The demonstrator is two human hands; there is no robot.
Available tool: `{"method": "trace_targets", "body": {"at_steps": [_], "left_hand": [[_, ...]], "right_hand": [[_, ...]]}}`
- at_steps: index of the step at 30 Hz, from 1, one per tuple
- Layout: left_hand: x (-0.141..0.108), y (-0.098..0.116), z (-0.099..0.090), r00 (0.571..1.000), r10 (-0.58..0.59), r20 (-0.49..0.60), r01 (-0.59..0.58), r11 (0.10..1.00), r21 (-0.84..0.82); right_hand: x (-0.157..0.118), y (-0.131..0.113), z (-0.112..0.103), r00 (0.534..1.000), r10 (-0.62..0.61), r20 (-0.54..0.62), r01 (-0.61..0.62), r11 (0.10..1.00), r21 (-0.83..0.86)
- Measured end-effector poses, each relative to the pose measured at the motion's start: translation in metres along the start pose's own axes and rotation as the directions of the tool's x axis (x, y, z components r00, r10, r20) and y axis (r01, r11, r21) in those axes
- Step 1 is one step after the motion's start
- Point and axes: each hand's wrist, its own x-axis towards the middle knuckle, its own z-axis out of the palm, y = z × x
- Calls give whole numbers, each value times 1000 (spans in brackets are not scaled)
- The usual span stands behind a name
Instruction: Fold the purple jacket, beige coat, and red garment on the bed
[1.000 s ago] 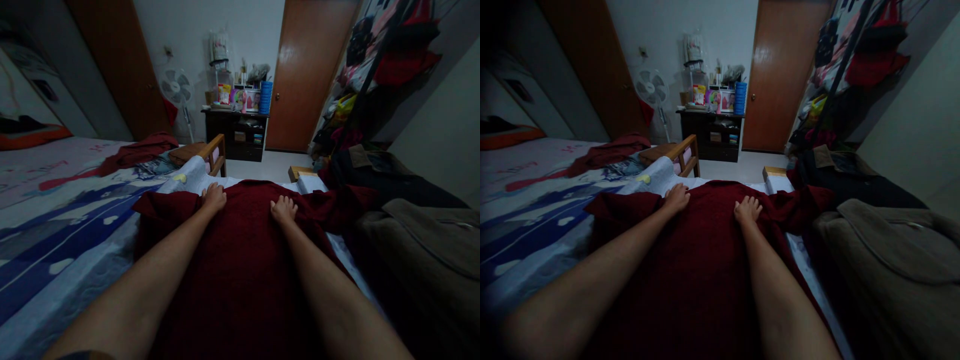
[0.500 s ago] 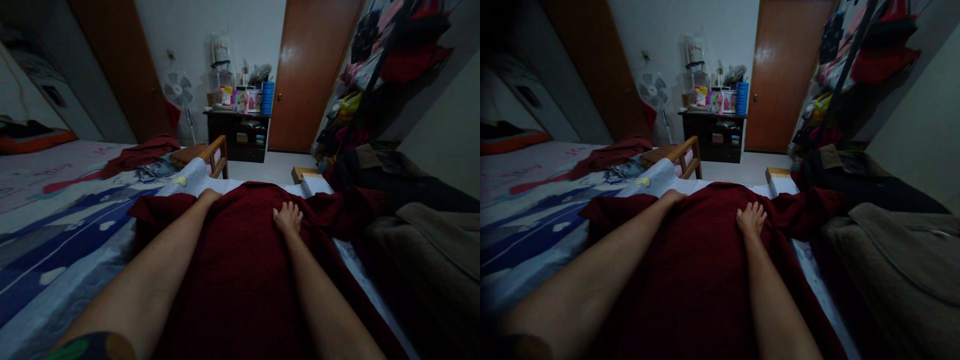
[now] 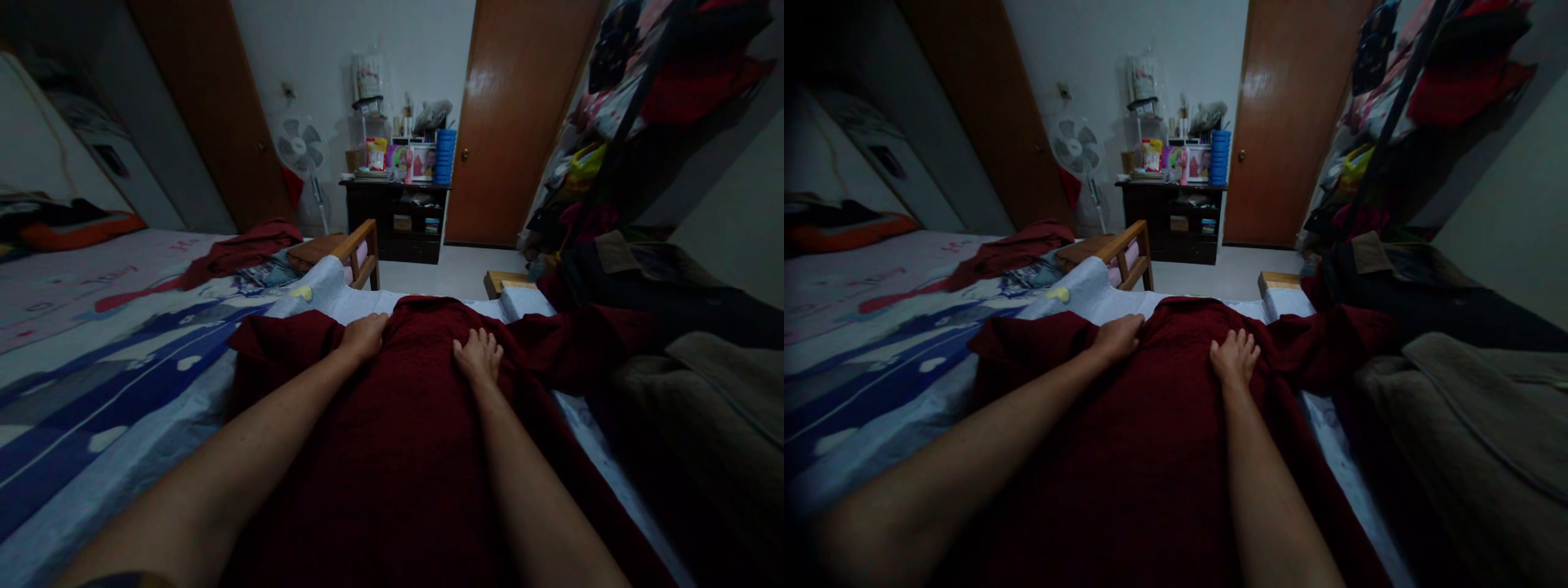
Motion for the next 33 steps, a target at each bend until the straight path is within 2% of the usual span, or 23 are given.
{"method": "trace_targets", "body": {"at_steps": [2,5,7,9,12,15,19,21,23,26,28,31,33], "left_hand": [[-9,6,0,988,141,-70,-136,988,77],[-22,15,6,916,385,-111,-357,910,210],[-27,20,11,881,465,-89,-435,870,233],[-29,22,15,882,467,-70,-443,869,221],[-18,17,10,936,346,-68,-331,928,170],[6,-2,-4,985,131,-116,-118,986,119],[36,-37,-18,975,-137,-175,151,986,69],[44,-49,-16,964,-198,-179,216,973,86],[46,-50,-10,959,-202,-200,227,967,115],[42,-28,1,952,-118,-282,159,979,125],[37,0,9,946,19,-323,16,994,108],[28,47,23,950,176,-259,-168,984,51],[24,69,34,973,186,-136,-196,978,-65]], "right_hand": [[1,0,1,1000,3,15,-3,1000,5],[2,1,2,1000,4,22,-4,1000,7],[2,1,1,1000,7,19,-7,1000,5],[2,1,1,1000,5,23,-5,1000,7],[2,2,-1,999,0,38,0,1000,15],[2,2,-3,999,-5,46,5,1000,12],[-1,1,-5,999,-2,41,2,1000,12],[-1,1,-5,999,-8,41,7,1000,18],[-1,1,-6,999,-13,44,13,1000,19],[0,0,-6,998,-6,58,6,1000,13],[0,-1,-7,998,-1,68,0,1000,10],[1,-2,-8,997,1,76,-1,1000,7],[0,-2,-8,997,2,83,-2,1000,4]]}}
